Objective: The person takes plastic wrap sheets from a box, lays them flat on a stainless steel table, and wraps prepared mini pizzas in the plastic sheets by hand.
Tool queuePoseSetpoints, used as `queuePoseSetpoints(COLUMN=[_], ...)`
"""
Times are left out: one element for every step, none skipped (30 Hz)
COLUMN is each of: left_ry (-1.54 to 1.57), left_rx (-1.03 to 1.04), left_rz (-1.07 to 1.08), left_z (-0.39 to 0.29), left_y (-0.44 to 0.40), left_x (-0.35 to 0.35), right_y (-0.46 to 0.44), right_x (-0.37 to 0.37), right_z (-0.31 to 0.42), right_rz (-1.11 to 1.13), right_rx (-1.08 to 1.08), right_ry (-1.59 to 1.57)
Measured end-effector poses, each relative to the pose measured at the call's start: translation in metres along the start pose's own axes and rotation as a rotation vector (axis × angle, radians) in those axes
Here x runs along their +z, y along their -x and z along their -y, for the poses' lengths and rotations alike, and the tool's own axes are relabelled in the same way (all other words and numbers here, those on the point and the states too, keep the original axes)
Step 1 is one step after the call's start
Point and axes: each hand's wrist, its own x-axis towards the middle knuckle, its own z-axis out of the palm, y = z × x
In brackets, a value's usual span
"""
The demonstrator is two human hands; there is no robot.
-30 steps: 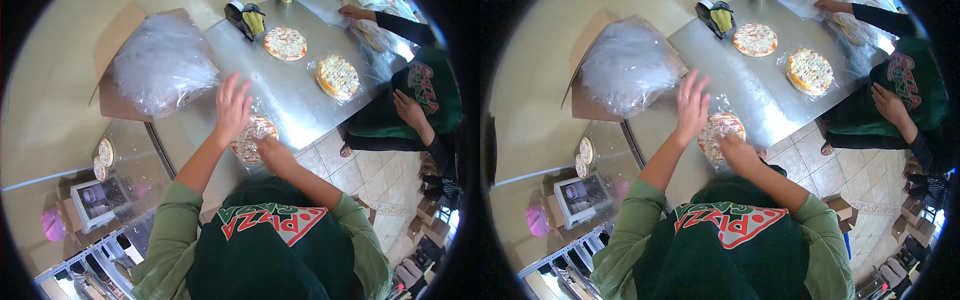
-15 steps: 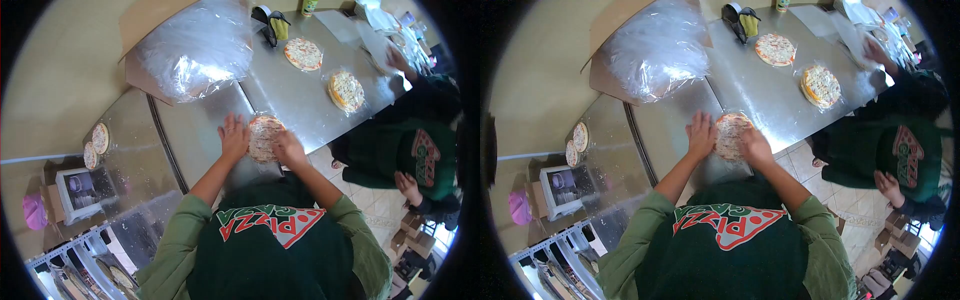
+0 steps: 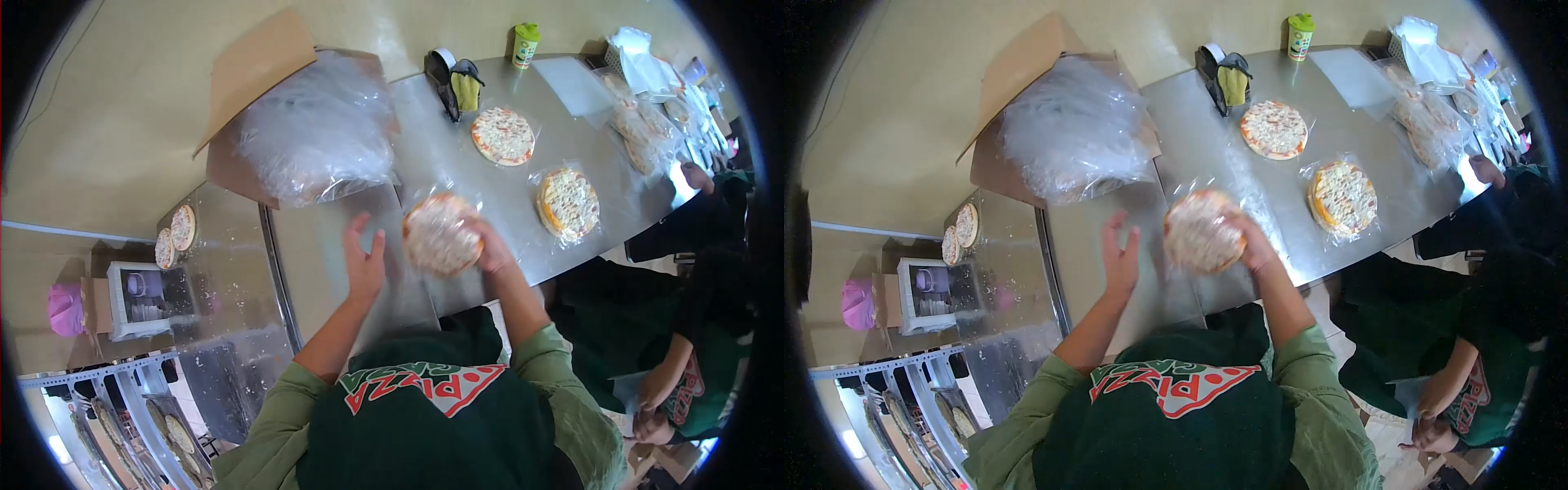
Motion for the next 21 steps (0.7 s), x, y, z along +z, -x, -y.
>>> queuePoseSetpoints(left_ry=[-0.33, -0.457, -0.585, -0.752, -0.919, -1.085, -1.075, -1.066, -1.057, -0.988, -0.92, -0.853, -0.804, -0.755, -0.706, -0.547, -0.386, -0.222, -0.172, -0.12, -0.065], left_rx=[0.325, 0.406, 0.485, 0.487, 0.486, 0.483, 0.505, 0.525, 0.541, 0.534, 0.525, 0.513, 0.508, 0.499, 0.491, 0.434, 0.381, 0.329, 0.292, 0.255, 0.219], left_rz=[-0.071, -0.14, -0.211, -0.217, -0.224, -0.233, -0.154, -0.074, 0.009, -0.032, -0.071, -0.107, -0.164, -0.221, -0.28, -0.279, -0.278, -0.275, -0.281, -0.284, -0.285], left_z=[-0.016, -0.04, -0.055, -0.053, -0.049, -0.044, -0.034, -0.021, -0.014, -0.016, -0.019, -0.022, -0.028, -0.033, -0.034, -0.031, -0.027, -0.024, -0.025, -0.029, -0.033], left_y=[-0.018, -0.033, -0.047, -0.058, -0.07, -0.08, -0.089, -0.097, -0.102, -0.106, -0.107, -0.108, -0.111, -0.115, -0.119, -0.123, -0.128, -0.129, -0.127, -0.123, -0.119], left_x=[-0.01, -0.015, -0.018, -0.019, -0.02, -0.021, -0.023, -0.025, -0.027, -0.029, -0.031, -0.034, -0.039, -0.045, -0.05, -0.054, -0.056, -0.058, -0.061, -0.064, -0.067], right_y=[0.0, -0.003, -0.016, -0.028, -0.037, -0.046, -0.057, -0.07, -0.082, -0.095, -0.107, -0.115, -0.096, -0.092, -0.091, -0.083, -0.072, -0.051, -0.031, -0.027, -0.018], right_x=[0.005, 0.012, 0.001, -0.01, -0.015, -0.018, -0.024, -0.029, -0.038, -0.053, -0.069, -0.075, -0.045, -0.039, -0.033, -0.017, 0.0, 0.041, 0.082, 0.09, 0.111], right_z=[0.028, 0.058, 0.083, 0.107, 0.129, 0.148, 0.162, 0.171, 0.176, 0.18, 0.182, 0.179, 0.172, 0.161, 0.151, 0.141, 0.12, 0.09, 0.056, 0.02, -0.009], right_rz=[-0.065, -0.128, -0.191, -0.253, -0.246, -0.237, -0.258, -0.28, -0.304, -0.358, -0.413, -0.471, -0.707, -0.877, -1.033, -1.175, -0.997, -0.822, -0.639, -0.321, 0.037], right_rx=[-0.068, -0.136, -0.215, -0.294, -0.335, -0.378, -0.396, -0.413, -0.427, -0.472, -0.513, -0.552, -0.617, -0.791, -0.964, -1.141, -1.196, -1.245, -1.139, -1.191, -1.183], right_ry=[-0.013, -0.026, 0.004, 0.035, 0.017, 0.0, 0.01, 0.02, 0.029, 0.062, 0.094, 0.127, 0.35, 0.644, 0.949, 1.261, 1.245, 1.223, 1.129, 1.195, 1.176])
